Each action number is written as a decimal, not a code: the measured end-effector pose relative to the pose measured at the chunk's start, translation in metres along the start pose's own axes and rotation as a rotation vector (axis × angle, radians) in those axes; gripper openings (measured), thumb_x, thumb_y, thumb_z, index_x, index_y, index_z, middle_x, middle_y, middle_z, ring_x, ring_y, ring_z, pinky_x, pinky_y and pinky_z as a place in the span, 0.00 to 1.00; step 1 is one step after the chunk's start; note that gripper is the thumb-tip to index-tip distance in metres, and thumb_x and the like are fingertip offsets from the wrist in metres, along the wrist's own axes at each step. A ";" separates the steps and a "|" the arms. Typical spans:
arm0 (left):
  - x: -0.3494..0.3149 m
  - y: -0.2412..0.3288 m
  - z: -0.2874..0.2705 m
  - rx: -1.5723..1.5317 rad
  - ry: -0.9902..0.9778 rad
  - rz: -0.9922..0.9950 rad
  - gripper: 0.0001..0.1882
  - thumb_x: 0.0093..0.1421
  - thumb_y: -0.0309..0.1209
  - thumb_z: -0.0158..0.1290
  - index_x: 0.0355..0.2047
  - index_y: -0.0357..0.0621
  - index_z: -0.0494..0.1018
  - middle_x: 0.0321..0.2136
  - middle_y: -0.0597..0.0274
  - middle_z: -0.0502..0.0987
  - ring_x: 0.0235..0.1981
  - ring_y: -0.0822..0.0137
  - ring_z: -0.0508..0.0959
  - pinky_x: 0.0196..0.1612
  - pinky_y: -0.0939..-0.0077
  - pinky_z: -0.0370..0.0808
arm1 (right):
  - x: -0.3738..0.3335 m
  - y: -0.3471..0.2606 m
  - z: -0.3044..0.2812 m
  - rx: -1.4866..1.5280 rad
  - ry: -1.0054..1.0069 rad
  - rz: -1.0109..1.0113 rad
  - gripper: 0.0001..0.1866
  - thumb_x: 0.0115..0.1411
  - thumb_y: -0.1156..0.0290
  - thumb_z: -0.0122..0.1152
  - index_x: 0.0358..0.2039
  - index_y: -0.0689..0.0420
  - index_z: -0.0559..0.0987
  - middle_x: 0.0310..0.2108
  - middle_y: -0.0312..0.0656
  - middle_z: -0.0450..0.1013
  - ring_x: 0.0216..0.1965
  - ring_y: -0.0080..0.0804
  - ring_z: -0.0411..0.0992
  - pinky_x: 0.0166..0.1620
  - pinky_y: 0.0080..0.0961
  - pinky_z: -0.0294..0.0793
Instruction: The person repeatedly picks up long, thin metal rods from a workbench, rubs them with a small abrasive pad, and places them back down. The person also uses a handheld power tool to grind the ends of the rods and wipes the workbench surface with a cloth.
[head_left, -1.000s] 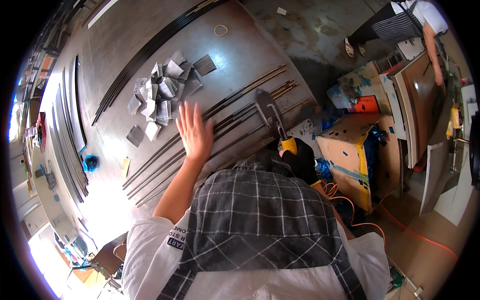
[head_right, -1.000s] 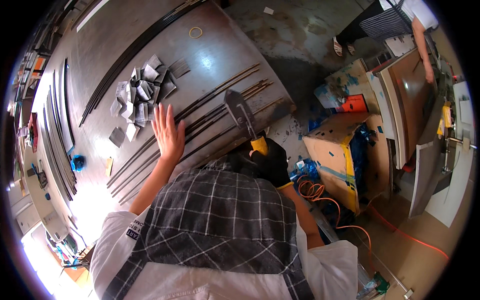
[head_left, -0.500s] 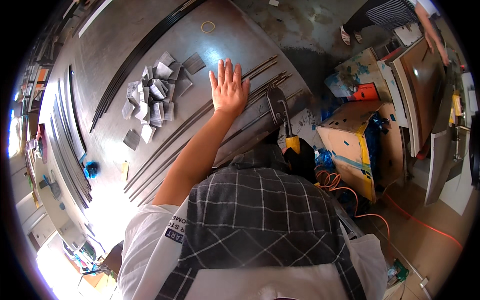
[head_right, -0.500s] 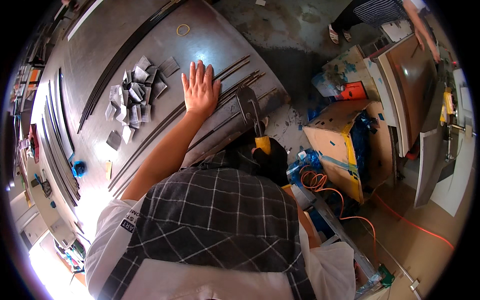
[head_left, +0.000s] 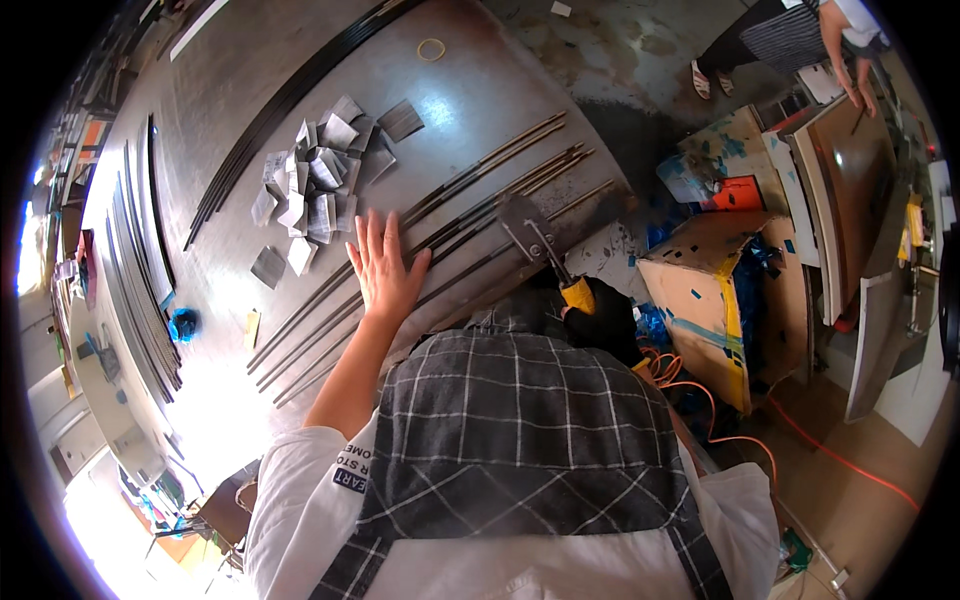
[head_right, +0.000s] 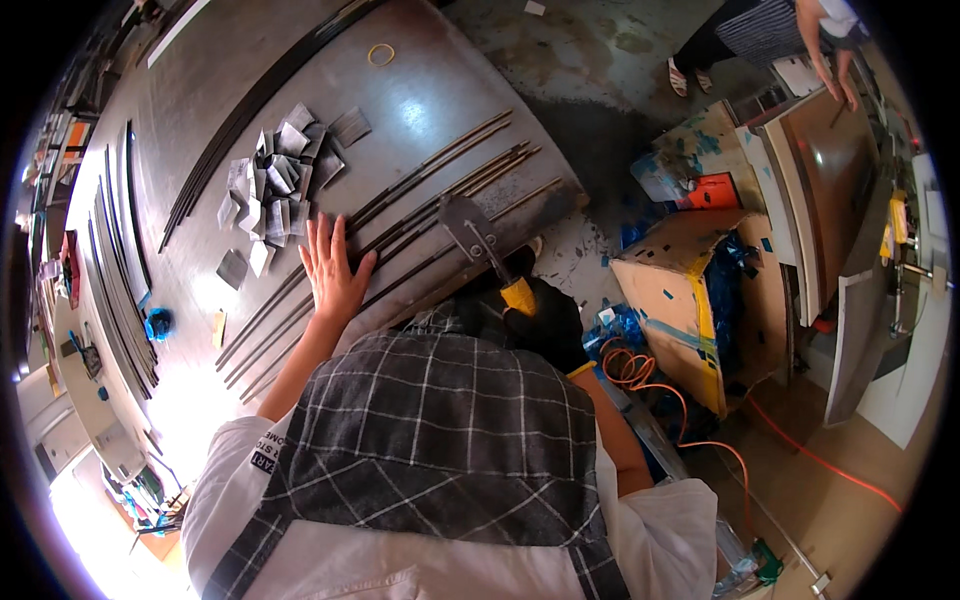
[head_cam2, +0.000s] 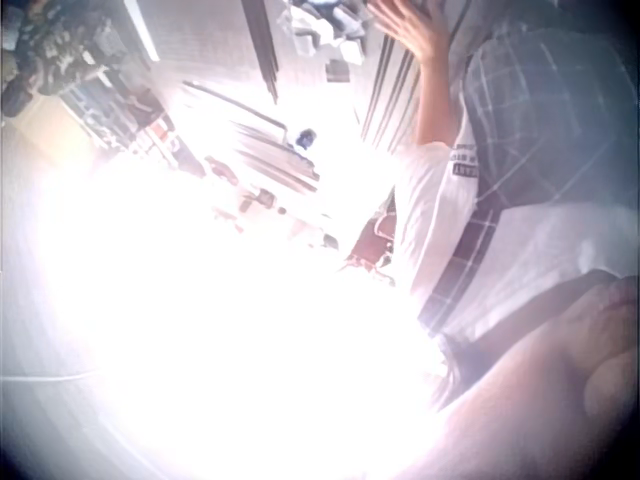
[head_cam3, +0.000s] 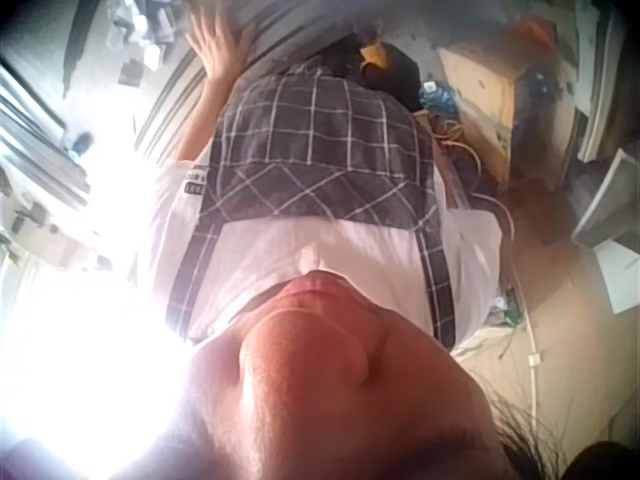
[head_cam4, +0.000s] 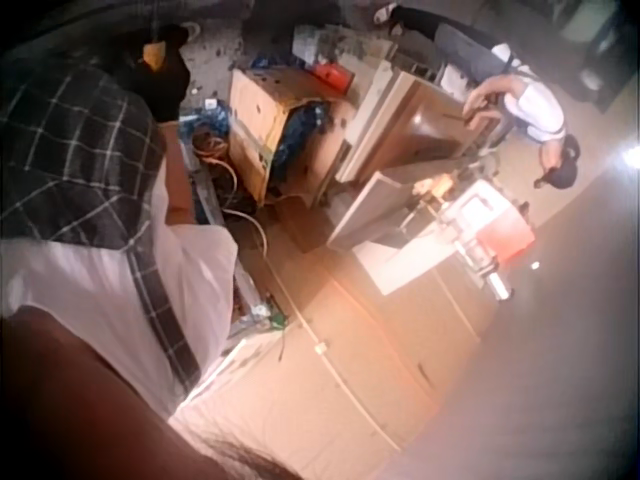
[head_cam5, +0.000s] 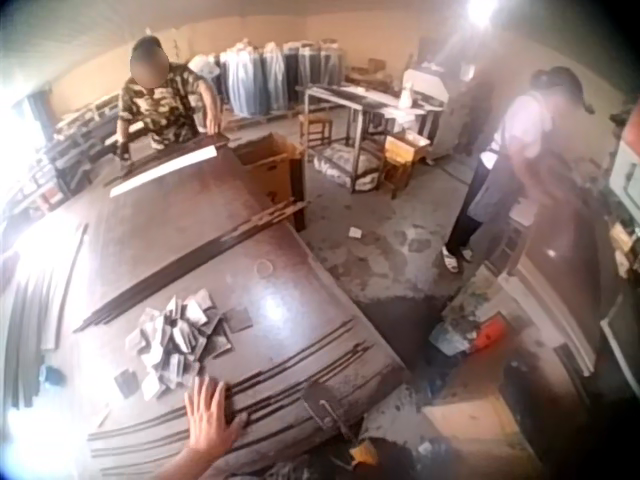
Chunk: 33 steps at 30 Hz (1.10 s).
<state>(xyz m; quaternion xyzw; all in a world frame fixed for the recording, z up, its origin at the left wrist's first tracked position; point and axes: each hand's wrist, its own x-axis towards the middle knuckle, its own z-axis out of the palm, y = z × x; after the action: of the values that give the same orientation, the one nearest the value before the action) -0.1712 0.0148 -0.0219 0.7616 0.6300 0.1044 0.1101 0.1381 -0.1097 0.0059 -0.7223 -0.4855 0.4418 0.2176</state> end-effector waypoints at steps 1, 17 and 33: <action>-0.002 -0.002 0.001 0.011 -0.002 0.009 0.40 0.56 0.44 0.58 0.65 0.46 0.56 0.67 0.48 0.50 0.70 0.46 0.45 0.67 0.41 0.41 | 0.000 0.002 0.001 -0.051 -0.006 -0.051 0.26 0.47 0.53 0.66 0.42 0.58 0.77 0.33 0.49 0.78 0.34 0.46 0.77 0.38 0.38 0.75; 0.007 -0.014 0.009 0.008 0.037 0.023 0.36 0.60 0.44 0.54 0.65 0.47 0.56 0.67 0.48 0.51 0.69 0.46 0.47 0.67 0.44 0.41 | 0.004 0.006 0.013 -0.213 -0.038 -0.128 0.30 0.46 0.49 0.66 0.45 0.57 0.76 0.34 0.50 0.78 0.35 0.47 0.77 0.39 0.39 0.76; 0.007 -0.013 0.008 0.006 0.042 -0.023 0.38 0.59 0.45 0.54 0.65 0.46 0.55 0.68 0.48 0.50 0.70 0.48 0.47 0.68 0.45 0.40 | 0.016 -0.013 0.018 -0.289 -0.048 -0.248 0.33 0.49 0.41 0.65 0.44 0.56 0.77 0.35 0.49 0.77 0.35 0.48 0.77 0.39 0.38 0.75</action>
<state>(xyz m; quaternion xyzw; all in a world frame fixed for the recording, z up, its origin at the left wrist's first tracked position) -0.1792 0.0238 -0.0330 0.7522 0.6414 0.1172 0.0955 0.1182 -0.0922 -0.0004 -0.6699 -0.6342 0.3546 0.1527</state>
